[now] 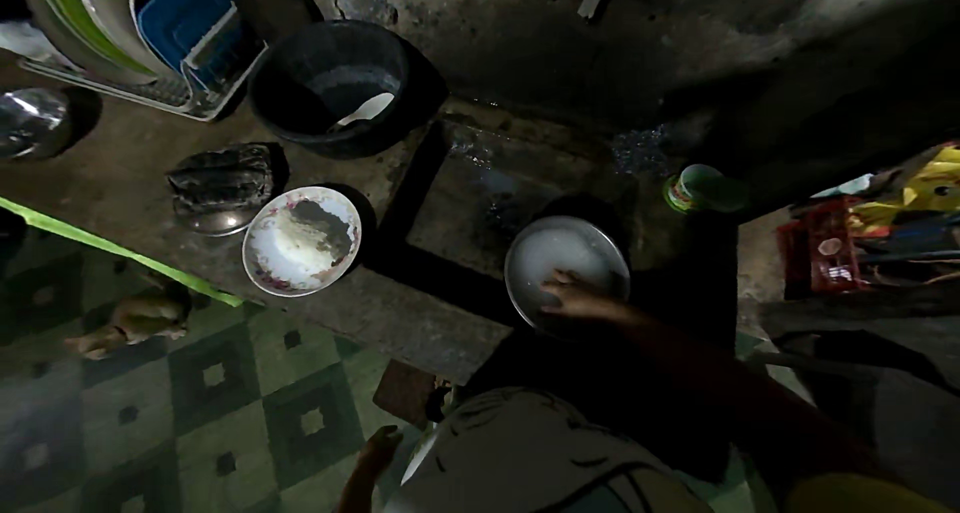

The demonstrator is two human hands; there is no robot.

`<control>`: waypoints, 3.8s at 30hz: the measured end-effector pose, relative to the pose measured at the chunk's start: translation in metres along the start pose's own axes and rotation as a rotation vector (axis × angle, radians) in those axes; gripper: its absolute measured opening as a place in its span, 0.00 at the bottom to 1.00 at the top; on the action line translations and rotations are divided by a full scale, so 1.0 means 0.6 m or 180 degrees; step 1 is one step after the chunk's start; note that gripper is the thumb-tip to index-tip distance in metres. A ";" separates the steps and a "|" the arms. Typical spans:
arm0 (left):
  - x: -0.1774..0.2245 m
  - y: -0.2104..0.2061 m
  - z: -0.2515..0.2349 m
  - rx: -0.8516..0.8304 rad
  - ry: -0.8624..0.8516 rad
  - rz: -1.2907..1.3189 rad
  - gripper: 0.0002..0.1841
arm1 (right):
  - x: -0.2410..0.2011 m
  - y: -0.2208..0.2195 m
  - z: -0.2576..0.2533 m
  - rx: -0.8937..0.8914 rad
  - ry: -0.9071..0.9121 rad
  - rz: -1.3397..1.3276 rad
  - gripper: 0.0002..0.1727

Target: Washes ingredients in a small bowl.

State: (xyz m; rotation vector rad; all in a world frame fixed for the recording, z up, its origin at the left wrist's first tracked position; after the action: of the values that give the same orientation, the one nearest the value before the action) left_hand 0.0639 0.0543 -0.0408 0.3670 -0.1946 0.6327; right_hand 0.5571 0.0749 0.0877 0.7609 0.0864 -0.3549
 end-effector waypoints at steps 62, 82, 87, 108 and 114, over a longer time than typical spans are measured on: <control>0.023 0.009 0.032 0.0288 0.0036 0.0113 0.25 | 0.017 0.019 -0.051 -0.0050 0.0983 0.0703 0.36; 0.038 0.016 0.017 0.0207 0.0099 0.0031 0.25 | 0.027 0.056 0.024 -0.0910 0.0318 -0.0010 0.34; 0.019 0.012 0.018 0.0224 0.0056 0.0101 0.23 | 0.040 0.081 -0.041 -0.0528 0.0295 -0.0287 0.33; 0.029 0.011 0.005 0.0076 -0.0079 0.0042 0.25 | 0.025 0.065 0.027 -0.0565 -0.0163 0.1448 0.26; 0.033 0.012 -0.004 -0.0027 -0.0212 -0.0128 0.24 | 0.035 0.046 0.062 -0.0683 -0.0634 0.1668 0.21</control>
State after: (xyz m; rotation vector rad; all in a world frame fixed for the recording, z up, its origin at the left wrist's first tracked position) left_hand 0.0751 0.0714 -0.0353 0.3833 -0.2528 0.5803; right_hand 0.5843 0.0617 0.1287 0.5075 -0.2566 0.0793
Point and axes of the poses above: each hand's wrist, its own z-axis away from the middle knuckle, its own y-axis out of the back of the hand, x = y × z, the point moved 4 cm from there along -z, towards the middle knuckle, and after that the axes turned 9 degrees about z, right-handed, at the moved point
